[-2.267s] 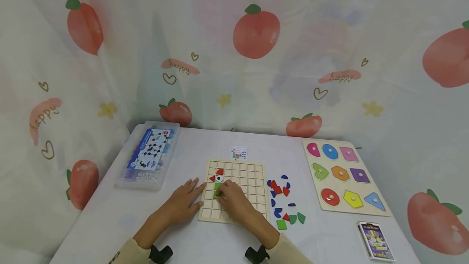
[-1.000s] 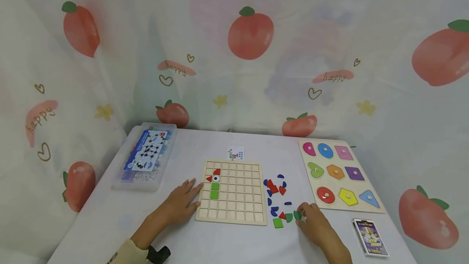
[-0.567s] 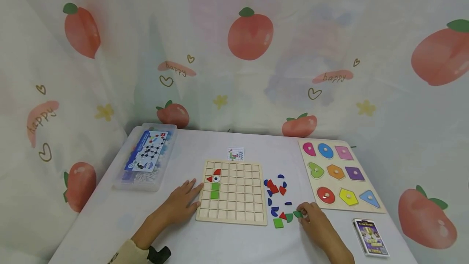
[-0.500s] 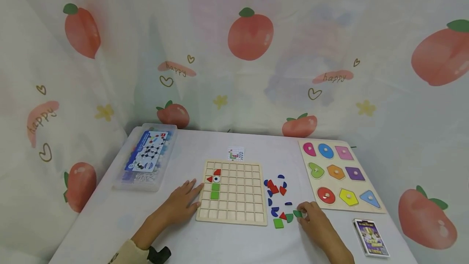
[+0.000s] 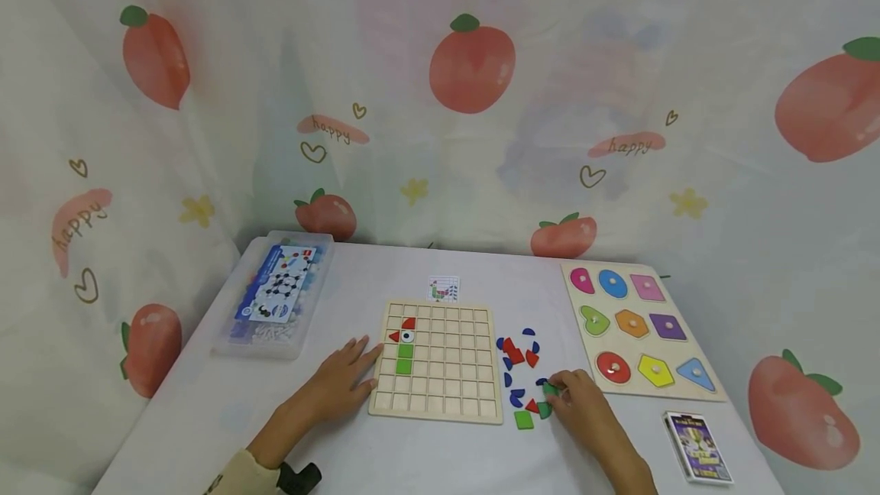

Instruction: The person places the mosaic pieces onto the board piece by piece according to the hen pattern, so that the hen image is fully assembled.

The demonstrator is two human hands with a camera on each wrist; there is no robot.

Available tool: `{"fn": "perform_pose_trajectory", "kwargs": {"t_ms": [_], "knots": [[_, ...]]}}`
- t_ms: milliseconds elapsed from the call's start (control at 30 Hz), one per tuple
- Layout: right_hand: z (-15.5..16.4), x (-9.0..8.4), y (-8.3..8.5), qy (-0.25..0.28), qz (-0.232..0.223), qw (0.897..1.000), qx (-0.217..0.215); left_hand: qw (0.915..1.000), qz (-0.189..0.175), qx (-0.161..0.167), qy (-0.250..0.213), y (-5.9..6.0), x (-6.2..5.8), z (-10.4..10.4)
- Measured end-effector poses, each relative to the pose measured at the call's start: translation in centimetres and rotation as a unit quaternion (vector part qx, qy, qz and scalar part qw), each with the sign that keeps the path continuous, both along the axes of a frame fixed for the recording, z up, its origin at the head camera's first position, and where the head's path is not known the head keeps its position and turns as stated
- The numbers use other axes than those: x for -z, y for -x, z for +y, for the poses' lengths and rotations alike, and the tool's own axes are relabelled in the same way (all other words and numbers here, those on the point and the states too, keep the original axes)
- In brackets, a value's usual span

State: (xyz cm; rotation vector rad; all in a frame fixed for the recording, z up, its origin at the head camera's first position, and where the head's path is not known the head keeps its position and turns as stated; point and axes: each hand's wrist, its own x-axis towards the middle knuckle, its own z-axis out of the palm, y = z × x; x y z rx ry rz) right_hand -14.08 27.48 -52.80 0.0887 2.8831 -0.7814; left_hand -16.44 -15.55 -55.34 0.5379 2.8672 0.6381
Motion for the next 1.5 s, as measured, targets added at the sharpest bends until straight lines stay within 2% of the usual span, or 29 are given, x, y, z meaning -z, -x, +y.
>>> {"fn": "perform_pose_trajectory", "kwargs": {"t_ms": [200,333,600,833,967,1167,1500], "knots": [[-3.6,-0.4,0.9,0.034,0.015,0.999,-0.004,1.0,-0.004,-0.008,-0.002,0.0,0.1,0.0],[-7.0,-0.6,1.3,0.049,0.045,0.997,-0.034,0.9999,-0.005,-0.011,0.004,0.0,0.3,0.1],[-14.4,-0.4,1.6,0.068,0.063,0.985,-0.142,0.9999,-0.005,-0.011,0.001,0.1,0.2,0.2],[-18.5,0.3,1.4,0.058,0.091,0.969,-0.224,1.0,-0.004,-0.007,0.005,0.2,0.3,0.2],[-19.7,0.3,1.2,0.035,0.112,0.959,-0.256,1.0,-0.001,-0.006,0.006,0.1,0.0,0.1],[-20.2,0.4,1.5,0.02,0.135,0.952,-0.274,1.0,0.005,-0.002,0.006,0.2,-0.1,0.0],[-19.9,0.8,2.2,0.029,0.137,0.952,-0.274,1.0,0.001,0.0,0.001,0.1,0.0,0.0]]}}
